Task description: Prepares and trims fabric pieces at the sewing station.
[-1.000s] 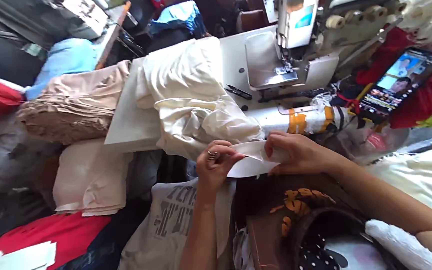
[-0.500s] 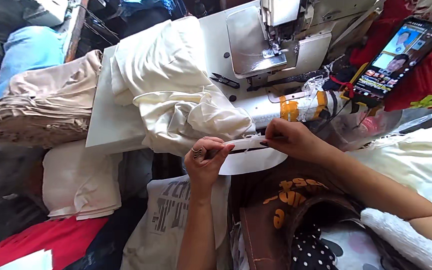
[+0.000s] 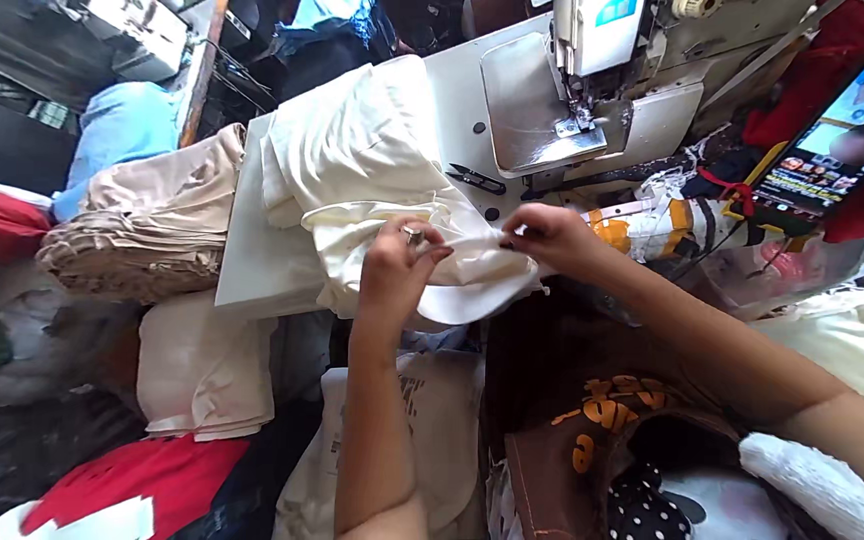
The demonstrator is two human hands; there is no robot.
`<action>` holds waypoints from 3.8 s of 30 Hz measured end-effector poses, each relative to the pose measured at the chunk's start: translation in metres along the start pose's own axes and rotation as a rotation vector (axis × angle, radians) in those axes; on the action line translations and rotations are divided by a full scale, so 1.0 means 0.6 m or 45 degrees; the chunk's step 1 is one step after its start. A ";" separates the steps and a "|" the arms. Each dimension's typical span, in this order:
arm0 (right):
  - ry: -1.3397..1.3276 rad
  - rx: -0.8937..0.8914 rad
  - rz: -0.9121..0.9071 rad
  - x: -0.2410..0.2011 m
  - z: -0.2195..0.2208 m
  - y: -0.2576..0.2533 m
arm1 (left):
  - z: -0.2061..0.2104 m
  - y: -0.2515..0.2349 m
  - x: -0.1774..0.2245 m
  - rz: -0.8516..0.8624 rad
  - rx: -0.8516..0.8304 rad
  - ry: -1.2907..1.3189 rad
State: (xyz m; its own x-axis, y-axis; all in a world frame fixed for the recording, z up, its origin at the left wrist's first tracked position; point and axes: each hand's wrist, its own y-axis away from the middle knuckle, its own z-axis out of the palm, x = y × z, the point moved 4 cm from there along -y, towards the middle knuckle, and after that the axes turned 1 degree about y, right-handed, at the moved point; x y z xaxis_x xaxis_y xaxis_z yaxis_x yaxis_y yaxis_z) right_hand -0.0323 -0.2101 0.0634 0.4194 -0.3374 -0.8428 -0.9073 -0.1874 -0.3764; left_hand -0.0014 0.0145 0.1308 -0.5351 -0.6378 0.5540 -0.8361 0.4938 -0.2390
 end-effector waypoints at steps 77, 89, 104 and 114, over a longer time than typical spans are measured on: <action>-0.151 0.604 0.465 0.081 -0.144 0.046 | 0.153 -0.318 0.079 0.259 0.323 0.265; 0.239 0.242 -0.060 -0.023 -0.198 0.040 | 0.117 -0.203 0.162 0.764 -0.097 0.052; 0.508 0.341 -0.238 -0.039 -0.192 0.056 | 0.074 -0.153 0.168 0.892 0.033 -0.119; 0.636 0.468 -0.626 -0.047 -0.119 0.081 | 0.035 0.015 0.250 0.946 -0.165 0.456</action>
State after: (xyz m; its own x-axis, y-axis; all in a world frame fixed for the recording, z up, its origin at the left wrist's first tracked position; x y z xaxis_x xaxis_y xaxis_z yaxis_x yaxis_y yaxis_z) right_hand -0.0862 -0.2755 0.0962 0.6602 -0.6856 -0.3067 -0.5295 -0.1353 -0.8374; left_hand -0.0916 -0.0891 0.1950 -0.8527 0.0963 0.5135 -0.2485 0.7898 -0.5608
